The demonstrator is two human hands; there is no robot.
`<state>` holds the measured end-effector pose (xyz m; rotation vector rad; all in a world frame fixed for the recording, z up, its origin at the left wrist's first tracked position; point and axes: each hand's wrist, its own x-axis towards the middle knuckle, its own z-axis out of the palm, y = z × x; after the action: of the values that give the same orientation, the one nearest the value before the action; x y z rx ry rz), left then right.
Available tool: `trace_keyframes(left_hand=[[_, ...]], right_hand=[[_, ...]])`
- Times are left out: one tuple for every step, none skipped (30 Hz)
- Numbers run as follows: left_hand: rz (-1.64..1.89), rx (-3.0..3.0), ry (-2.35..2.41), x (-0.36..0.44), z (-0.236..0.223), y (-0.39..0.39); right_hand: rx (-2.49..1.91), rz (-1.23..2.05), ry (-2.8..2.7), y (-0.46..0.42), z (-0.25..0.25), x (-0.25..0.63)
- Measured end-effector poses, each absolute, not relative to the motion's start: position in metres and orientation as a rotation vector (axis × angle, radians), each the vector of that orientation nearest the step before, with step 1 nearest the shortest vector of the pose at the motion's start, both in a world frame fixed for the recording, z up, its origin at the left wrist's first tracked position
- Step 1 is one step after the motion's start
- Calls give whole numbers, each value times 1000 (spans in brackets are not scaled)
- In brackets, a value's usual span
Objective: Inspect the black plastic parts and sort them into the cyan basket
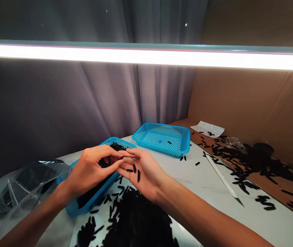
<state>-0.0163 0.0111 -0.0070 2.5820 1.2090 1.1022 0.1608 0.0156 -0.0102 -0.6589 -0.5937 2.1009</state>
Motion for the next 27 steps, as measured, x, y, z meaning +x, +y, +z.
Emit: trace_keyframes(left_hand=[[1070,2598,1147,-15,-7,11],[1035,2623,1075,-14,-8,11],[1006,2650,1000,-12,-9,11],[988,2672,934,-10,-10,11],[983,2690,885,-8,-12,10],[985,2706,852,-7,-14,10],[997,2723,836,-5,-16,10],[1008,2742,832,-4,-17,9],[1016,2761,838,-4,-18,9],[1029,2776,855,-4,-18,8],[1051,2780,881,-4,-18,8],[1075,2767,921,-4,-17,7],[1111,2736,974,-5,-16,7],[1148,2693,1034,-6,-14,7],[1186,2642,1102,-6,-12,7],[1217,2584,1176,-7,-10,7],[1237,2519,1247,-8,-8,7],[1244,2449,1310,-9,-5,6],[1242,2369,1353,-10,-3,6],[1230,2273,1375,-10,-1,6],[1218,2168,1369,-11,1,6],[1202,2065,1341,-11,3,6],[1184,1969,1303,-12,5,7],[1166,1886,1261,-12,6,7],[1150,1823,1222,-13,7,7],[1140,1781,1192,-13,8,7],[1137,1758,1178,-13,9,6]], right_hand=[[-673,2094,-580,16,-8,162],[-680,2093,-568,16,-7,163],[-679,2100,-561,17,-6,163],[-668,2113,-554,17,-6,164],[-649,2130,-549,18,-6,164],[-629,2148,-546,18,-6,164],[-615,2160,-542,19,-7,164],[-611,2167,-540,19,-8,163],[-608,2170,-543,19,-9,163],[-606,2174,-551,20,-10,163],[-602,2176,-567,20,-11,163],[-596,2173,-590,20,-12,163],[-593,2164,-620,20,-13,163],[-596,2150,-648,21,-14,163],[-607,2131,-666,21,-14,163],[-628,2113,-678,21,-15,163],[-650,2089,-693,22,-16,163],[-667,2055,-723,22,-18,163],[-680,2007,-780,22,-19,163],[-686,1936,-862,22,-19,163],[-689,1850,-959,22,-20,163],[-689,1756,-1054,22,-21,164],[-689,1664,-1138,22,-21,164],[-695,1582,-1207,23,-20,164],[-701,1508,-1264,23,-20,165],[-705,1441,-1315,23,-20,166],[-712,1379,-1360,23,-19,167]])
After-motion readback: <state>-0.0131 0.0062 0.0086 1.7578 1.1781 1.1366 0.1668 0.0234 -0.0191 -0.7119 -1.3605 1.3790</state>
